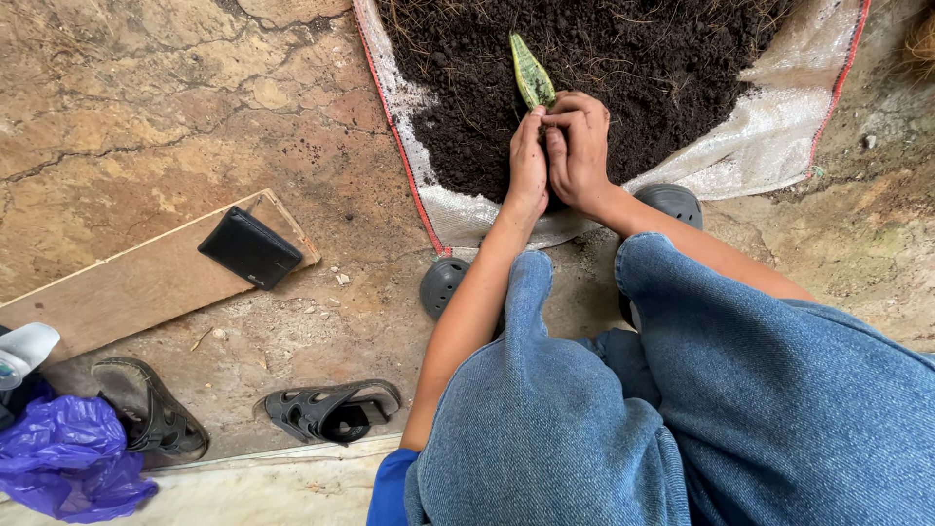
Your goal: The person kneels beside a white sack filled with soil and repeatedly packs soil around a small plant's base with both hands. The person adjusts the plant's position and continues to firm the soil around it.
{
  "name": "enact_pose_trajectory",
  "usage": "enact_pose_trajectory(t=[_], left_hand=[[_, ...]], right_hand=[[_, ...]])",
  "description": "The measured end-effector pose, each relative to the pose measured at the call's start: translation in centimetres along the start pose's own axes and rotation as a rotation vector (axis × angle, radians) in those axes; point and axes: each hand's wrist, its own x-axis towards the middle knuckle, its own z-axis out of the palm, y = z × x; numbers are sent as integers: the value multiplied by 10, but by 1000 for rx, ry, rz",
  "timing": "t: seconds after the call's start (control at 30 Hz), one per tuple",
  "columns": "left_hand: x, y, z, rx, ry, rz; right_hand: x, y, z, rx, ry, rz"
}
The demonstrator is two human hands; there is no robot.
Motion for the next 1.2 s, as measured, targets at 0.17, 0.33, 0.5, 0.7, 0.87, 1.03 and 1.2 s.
enact_pose_trajectory(t=[0.17, 0.33, 0.5, 0.7, 0.87, 1.03, 1.2], left_hand=[[5, -18, -8, 113, -38, 51], [3, -19, -15, 176, -117, 80], [-2, -11, -16, 248, -174, 64], [-12, 4, 20, 418, 44, 138], [-16, 14, 45, 430, 209, 118], [-17, 17, 43, 302, 173, 191], [-12, 21, 30, 413, 94, 249]], right_hand=[[2, -4, -4, 27, 43, 199], [5, -2, -4, 11, -23, 217], [0, 4, 3, -190, -83, 131], [-3, 10, 1, 110, -85, 140], [-5, 6, -12, 442, -84, 210], [0, 6, -40, 493, -94, 441], [7, 2, -68, 758, -233, 624]])
